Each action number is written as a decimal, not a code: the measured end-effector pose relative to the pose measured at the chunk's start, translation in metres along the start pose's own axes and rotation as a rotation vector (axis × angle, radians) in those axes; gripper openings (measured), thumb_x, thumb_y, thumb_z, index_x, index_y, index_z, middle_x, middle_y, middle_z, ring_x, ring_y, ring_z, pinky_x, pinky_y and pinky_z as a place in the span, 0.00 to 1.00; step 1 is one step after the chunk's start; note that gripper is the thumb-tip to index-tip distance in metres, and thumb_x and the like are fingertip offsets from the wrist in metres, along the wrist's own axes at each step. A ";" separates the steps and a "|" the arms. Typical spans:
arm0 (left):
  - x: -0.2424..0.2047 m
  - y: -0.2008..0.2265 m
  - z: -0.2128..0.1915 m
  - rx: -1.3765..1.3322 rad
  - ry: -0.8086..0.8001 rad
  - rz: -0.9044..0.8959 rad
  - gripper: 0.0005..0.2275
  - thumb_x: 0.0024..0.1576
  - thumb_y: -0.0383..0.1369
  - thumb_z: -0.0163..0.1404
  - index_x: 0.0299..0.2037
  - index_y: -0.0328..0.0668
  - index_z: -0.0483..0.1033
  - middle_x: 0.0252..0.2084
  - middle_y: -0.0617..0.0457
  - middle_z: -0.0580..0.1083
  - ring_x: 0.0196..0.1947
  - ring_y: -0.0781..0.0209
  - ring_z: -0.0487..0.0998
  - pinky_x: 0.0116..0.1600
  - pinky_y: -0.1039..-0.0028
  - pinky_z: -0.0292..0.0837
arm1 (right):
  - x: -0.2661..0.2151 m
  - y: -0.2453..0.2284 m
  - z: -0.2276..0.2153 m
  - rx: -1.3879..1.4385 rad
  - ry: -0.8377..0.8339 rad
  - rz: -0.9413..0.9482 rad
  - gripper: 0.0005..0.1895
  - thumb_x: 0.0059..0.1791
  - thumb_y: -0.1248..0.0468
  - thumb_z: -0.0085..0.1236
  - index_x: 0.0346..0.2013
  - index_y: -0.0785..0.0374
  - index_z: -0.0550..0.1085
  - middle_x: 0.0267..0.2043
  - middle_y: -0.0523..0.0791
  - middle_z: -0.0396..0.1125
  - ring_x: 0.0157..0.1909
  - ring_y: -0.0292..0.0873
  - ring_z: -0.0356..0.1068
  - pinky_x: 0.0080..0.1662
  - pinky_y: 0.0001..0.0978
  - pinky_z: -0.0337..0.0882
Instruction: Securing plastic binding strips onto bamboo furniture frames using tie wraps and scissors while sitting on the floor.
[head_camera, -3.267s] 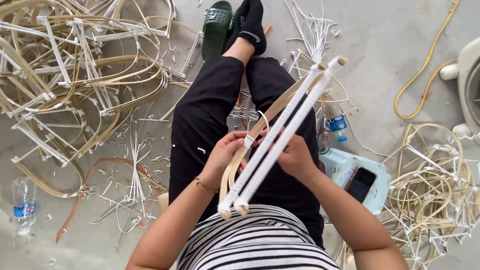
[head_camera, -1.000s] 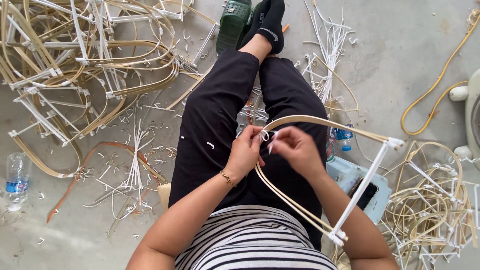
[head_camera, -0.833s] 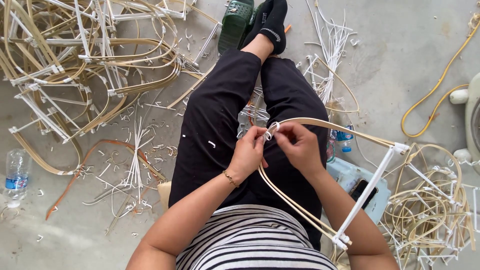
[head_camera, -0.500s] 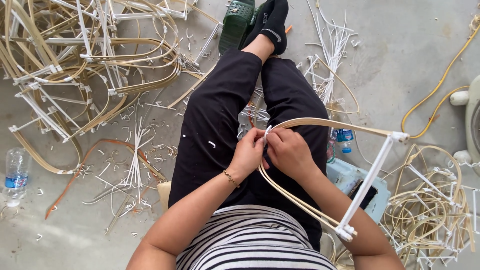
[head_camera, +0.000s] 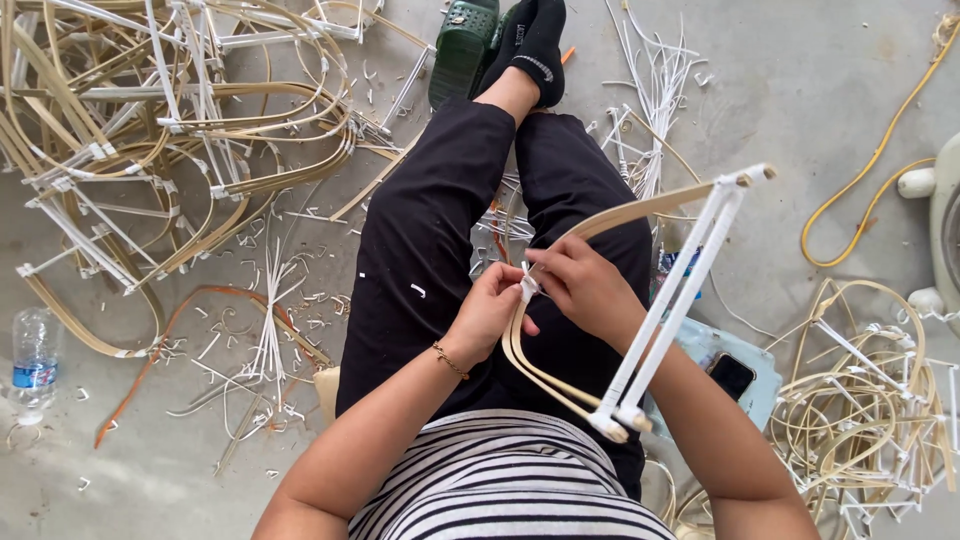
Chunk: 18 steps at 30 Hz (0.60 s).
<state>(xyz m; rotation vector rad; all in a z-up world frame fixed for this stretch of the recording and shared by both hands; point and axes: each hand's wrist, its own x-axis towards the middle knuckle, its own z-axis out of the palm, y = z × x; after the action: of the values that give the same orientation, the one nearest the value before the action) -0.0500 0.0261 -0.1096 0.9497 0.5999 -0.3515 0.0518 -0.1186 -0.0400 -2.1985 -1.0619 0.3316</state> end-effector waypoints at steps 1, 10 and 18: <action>0.002 -0.003 -0.002 0.004 -0.001 0.000 0.09 0.65 0.27 0.39 0.52 0.33 0.66 0.41 0.47 0.76 0.21 0.62 0.78 0.23 0.76 0.74 | 0.001 0.001 0.002 0.001 0.004 0.001 0.16 0.48 0.69 0.60 0.52 0.62 0.78 0.40 0.47 0.69 0.39 0.48 0.73 0.40 0.37 0.73; 0.013 -0.016 0.000 -0.107 0.018 0.101 0.10 0.69 0.36 0.38 0.44 0.36 0.66 0.33 0.47 0.74 0.16 0.65 0.74 0.19 0.78 0.70 | 0.007 -0.002 0.006 -0.108 0.048 -0.073 0.10 0.47 0.65 0.62 0.43 0.62 0.81 0.34 0.45 0.68 0.37 0.48 0.71 0.40 0.42 0.71; 0.009 -0.010 0.002 -0.199 -0.018 0.041 0.07 0.67 0.35 0.43 0.44 0.38 0.65 0.35 0.45 0.78 0.13 0.65 0.72 0.16 0.78 0.67 | 0.002 0.018 0.022 -0.183 0.297 -0.145 0.07 0.50 0.68 0.63 0.43 0.62 0.77 0.41 0.49 0.65 0.39 0.48 0.71 0.42 0.37 0.72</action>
<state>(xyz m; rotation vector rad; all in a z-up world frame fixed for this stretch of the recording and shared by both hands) -0.0479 0.0187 -0.1206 0.7660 0.5868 -0.2579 0.0534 -0.1156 -0.0683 -2.2256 -1.1105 -0.1592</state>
